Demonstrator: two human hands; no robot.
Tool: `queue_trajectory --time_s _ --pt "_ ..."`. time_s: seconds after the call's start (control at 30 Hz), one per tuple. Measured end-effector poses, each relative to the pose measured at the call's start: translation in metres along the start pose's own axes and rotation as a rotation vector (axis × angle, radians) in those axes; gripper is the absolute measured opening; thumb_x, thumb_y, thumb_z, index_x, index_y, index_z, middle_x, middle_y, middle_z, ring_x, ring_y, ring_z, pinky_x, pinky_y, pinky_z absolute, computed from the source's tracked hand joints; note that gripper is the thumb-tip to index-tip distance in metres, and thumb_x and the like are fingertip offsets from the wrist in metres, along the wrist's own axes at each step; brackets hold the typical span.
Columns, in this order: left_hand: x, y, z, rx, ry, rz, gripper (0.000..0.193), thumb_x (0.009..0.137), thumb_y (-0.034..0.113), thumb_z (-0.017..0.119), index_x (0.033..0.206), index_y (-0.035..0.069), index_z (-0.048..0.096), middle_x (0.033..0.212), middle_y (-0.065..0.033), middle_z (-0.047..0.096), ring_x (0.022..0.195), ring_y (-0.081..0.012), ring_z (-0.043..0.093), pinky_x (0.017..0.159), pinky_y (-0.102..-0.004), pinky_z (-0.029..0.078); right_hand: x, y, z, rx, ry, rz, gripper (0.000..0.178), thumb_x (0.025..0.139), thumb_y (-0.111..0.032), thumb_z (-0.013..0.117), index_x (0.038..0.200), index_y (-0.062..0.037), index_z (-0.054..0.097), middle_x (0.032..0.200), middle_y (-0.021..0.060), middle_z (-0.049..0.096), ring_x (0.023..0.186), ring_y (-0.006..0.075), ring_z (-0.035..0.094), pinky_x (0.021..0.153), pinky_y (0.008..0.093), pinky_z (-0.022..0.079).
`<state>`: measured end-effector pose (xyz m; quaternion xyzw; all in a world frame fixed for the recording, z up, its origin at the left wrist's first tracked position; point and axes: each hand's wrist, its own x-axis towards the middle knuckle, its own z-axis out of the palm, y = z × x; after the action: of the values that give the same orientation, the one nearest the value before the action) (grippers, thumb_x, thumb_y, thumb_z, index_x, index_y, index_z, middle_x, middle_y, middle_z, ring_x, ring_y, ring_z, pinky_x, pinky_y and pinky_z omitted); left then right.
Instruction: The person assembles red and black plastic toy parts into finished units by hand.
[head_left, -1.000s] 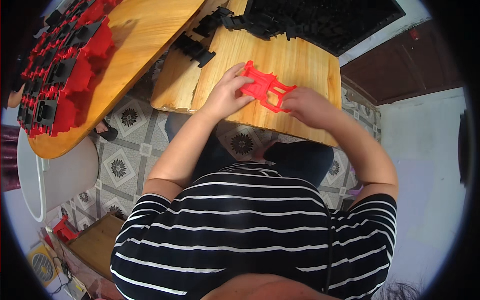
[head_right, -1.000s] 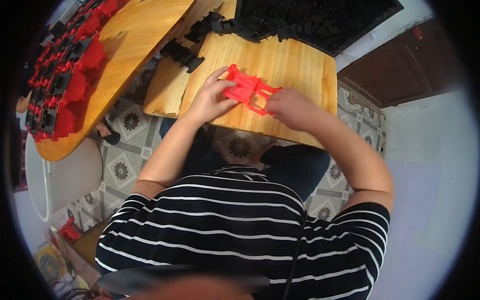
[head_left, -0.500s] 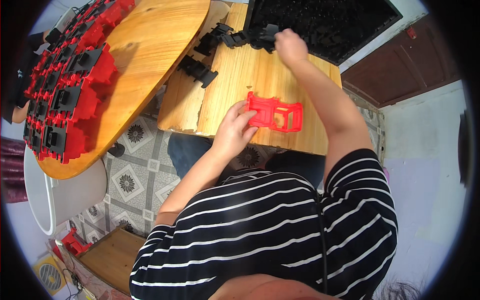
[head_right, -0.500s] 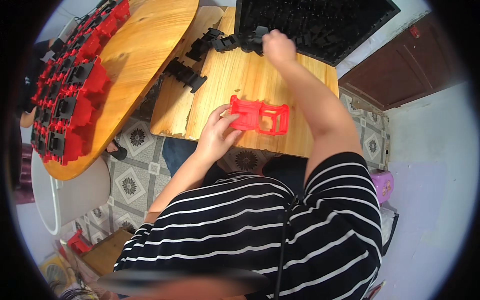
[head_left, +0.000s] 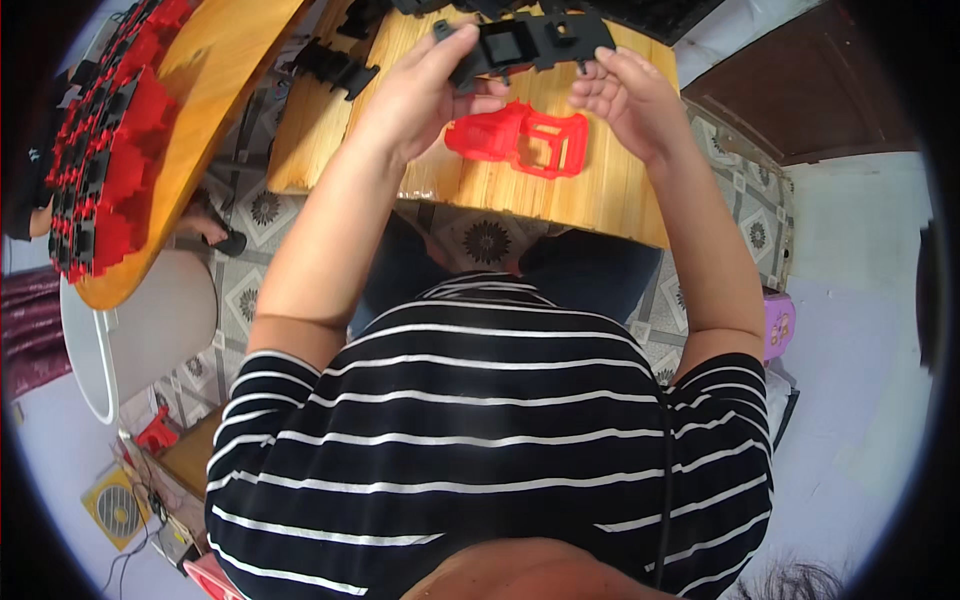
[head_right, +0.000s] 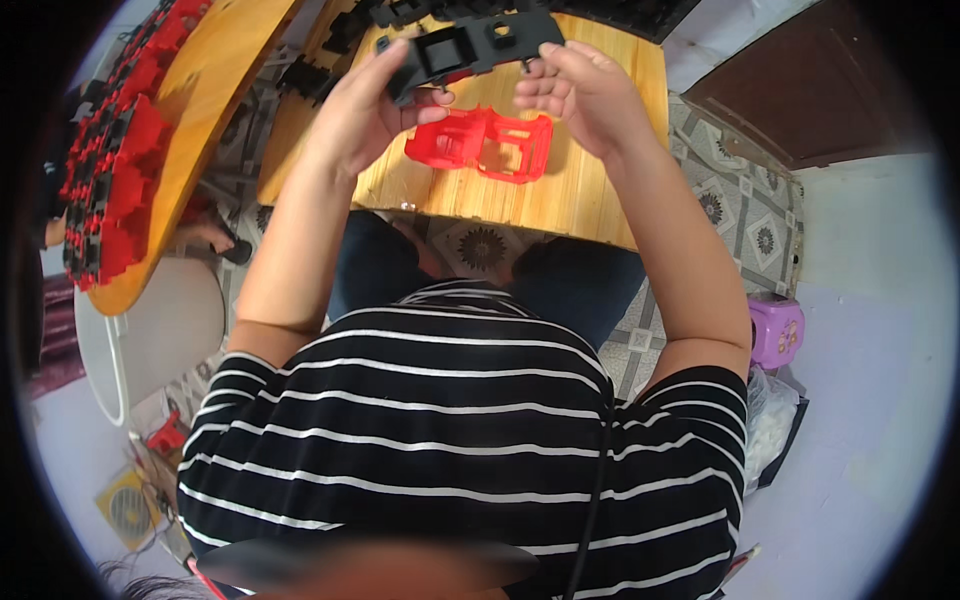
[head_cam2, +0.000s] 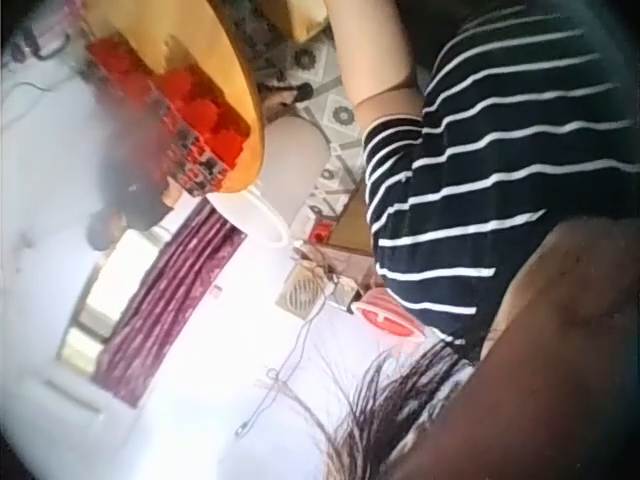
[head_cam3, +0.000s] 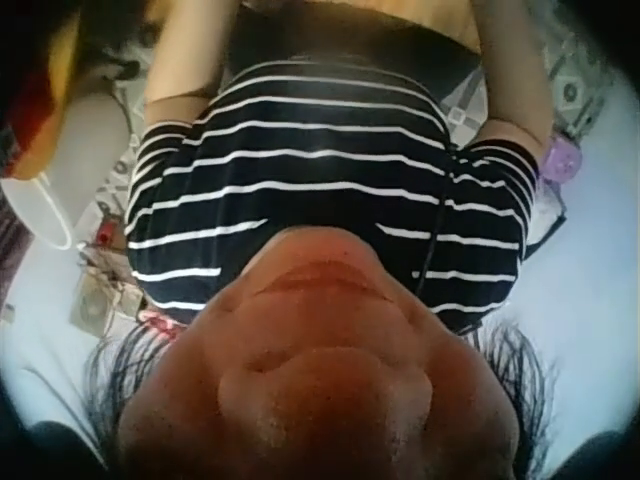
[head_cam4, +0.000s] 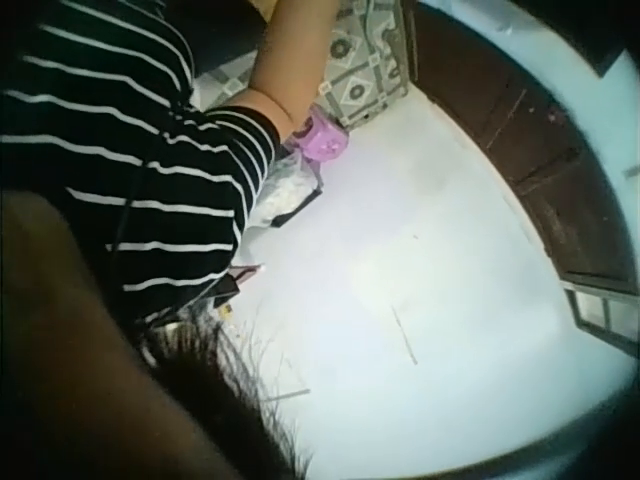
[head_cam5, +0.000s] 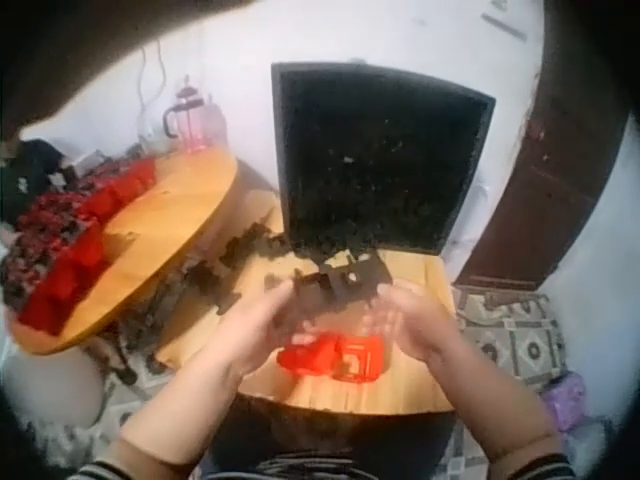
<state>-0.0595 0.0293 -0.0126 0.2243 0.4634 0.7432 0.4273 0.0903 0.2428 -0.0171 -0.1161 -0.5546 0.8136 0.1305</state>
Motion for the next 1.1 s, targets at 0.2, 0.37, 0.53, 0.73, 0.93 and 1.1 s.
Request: queue_trajectory --time_s 0.2,0.37,0.53,0.73,0.93,1.1 --pt "0.000 0.003 0.014 0.367 0.093 -0.068 0.027 0.098 0.022 0.056 0.114 0.000 0.057 0.092 -0.0124 0.066 0.067 -0.0183 0.064 0.062 -0.0319 0.057 -0.028 -0.007 0.013 -1.057 0.111 -0.753 0.059 0.086 -0.036 0.070 0.132 -0.0025 0.053 0.129 0.0180 0.052 0.112 0.0276 0.052 0.095 0.0350 0.045" --pt "0.005 -0.001 0.003 0.201 -0.065 -0.137 0.036 0.099 0.029 0.055 0.119 -0.001 0.057 0.094 -0.0122 0.066 0.067 -0.0201 0.065 0.064 -0.0324 0.059 -0.036 -0.033 0.059 -1.486 -0.266 -0.641 0.067 0.078 -0.021 0.077 0.137 -0.0045 0.050 0.139 0.0231 0.049 0.125 0.0412 0.050 0.103 0.0440 0.044" --pt "-0.017 0.006 -0.038 1.120 -0.030 0.375 0.098 0.087 0.058 0.064 0.157 0.014 0.012 0.153 -0.0198 0.033 0.121 -0.0350 0.055 0.097 -0.0438 0.051 -0.044 -0.023 0.002 -1.456 -0.066 -0.763 0.038 0.096 -0.030 0.062 0.124 -0.0034 0.059 0.115 0.0083 0.065 0.100 0.0167 0.065 0.086 0.0288 0.052" --pt "-0.008 -0.063 -0.068 1.193 -0.225 0.383 0.070 0.074 0.033 0.084 0.133 0.009 0.055 0.147 -0.0250 0.036 0.131 -0.0396 0.047 0.105 -0.0441 0.045 -0.097 0.068 -0.017 0.065 0.551 0.209 0.028 0.099 -0.027 0.054 0.121 -0.0089 0.052 0.102 0.0046 0.060 0.085 0.0214 0.065 0.062 0.0402 0.059" --pt "-0.079 -0.082 -0.008 1.204 0.011 0.222 0.087 0.072 0.038 0.084 0.140 0.004 0.042 0.132 -0.0326 0.041 0.115 -0.0466 0.055 0.097 -0.0442 0.049 -0.079 0.111 0.025 0.139 0.623 -0.069 0.034 0.102 -0.025 0.050 0.131 -0.0099 0.045 0.112 0.0091 0.063 0.097 0.0221 0.066 0.074 0.0440 0.061" --pt "-0.097 -0.076 0.004 1.252 -0.378 0.393 0.082 0.075 0.030 0.084 0.143 0.007 0.043 0.103 -0.0171 0.063 0.093 -0.0329 0.065 0.086 -0.0384 0.052 -0.009 0.090 -0.028 -0.289 0.579 -0.120 0.035 0.097 -0.024 0.057 0.125 -0.0060 0.052 0.093 0.0047 0.062 0.075 0.0133 0.060 0.062 0.0281 0.051"
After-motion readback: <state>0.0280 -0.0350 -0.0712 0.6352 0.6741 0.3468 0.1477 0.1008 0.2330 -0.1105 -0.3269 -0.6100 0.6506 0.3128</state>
